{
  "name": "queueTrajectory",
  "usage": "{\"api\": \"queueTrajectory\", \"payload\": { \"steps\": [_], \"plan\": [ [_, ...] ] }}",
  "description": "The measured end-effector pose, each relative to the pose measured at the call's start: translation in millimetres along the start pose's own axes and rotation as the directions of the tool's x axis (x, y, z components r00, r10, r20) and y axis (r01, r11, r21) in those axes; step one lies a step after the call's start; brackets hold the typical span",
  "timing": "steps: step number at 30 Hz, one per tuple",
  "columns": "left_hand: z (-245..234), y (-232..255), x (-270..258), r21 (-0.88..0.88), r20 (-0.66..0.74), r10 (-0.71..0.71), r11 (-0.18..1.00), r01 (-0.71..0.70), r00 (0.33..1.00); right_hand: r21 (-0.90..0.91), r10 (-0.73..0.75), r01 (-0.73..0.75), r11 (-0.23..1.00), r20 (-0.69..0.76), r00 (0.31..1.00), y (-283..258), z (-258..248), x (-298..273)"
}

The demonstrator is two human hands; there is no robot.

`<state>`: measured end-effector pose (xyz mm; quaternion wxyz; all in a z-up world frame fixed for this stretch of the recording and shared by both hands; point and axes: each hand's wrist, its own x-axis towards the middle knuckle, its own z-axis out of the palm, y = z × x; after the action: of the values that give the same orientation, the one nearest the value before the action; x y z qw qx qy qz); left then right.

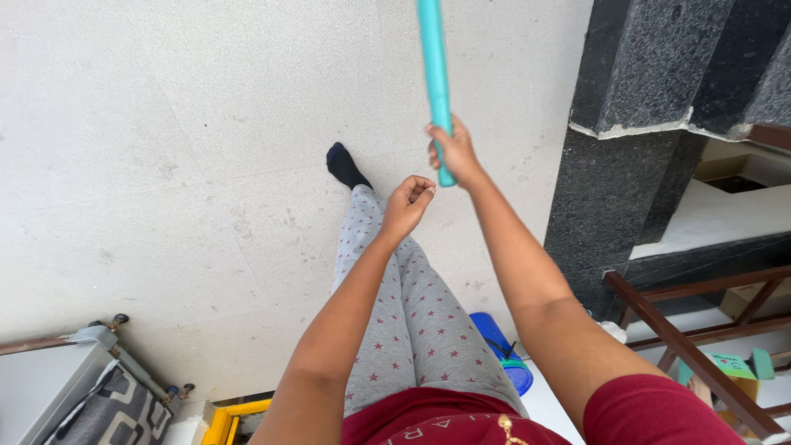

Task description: The person sweeps dust from a balcony floor using a broom and gathers it into a bucket.

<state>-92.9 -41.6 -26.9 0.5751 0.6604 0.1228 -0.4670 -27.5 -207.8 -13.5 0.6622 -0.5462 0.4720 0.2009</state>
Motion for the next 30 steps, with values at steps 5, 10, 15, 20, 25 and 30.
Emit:
{"api": "queueTrajectory", "payload": {
  "steps": [5,10,15,20,25,30],
  "plan": [
    [-29,-23,-11,0.062,-0.013,-0.158,0.985,0.158,0.987,-0.369,-0.184,0.207,0.906,0.098,0.978,27,42,-56],
    [-57,-16,-39,-0.122,-0.007,-0.149,0.982,0.147,0.989,-0.587,-0.146,0.232,0.776,0.192,0.971,6,42,-71],
    [-64,-7,-22,-0.273,-0.131,-0.161,0.954,0.120,0.978,-0.524,-0.126,0.200,0.828,0.174,0.977,-35,47,-24],
    [-48,14,-8,-0.315,-0.142,-0.091,0.948,0.042,0.986,-0.476,-0.237,0.222,0.851,0.031,0.971,-21,28,-13],
    [-35,23,-14,-0.284,-0.513,0.064,0.928,-0.240,0.856,-0.785,-0.227,0.229,0.576,0.116,0.967,47,-14,-58],
    [-43,32,-25,-0.193,-0.647,0.160,0.911,-0.364,0.745,-0.882,-0.052,0.410,0.234,0.410,0.911,119,-16,-76]
  ]
}}
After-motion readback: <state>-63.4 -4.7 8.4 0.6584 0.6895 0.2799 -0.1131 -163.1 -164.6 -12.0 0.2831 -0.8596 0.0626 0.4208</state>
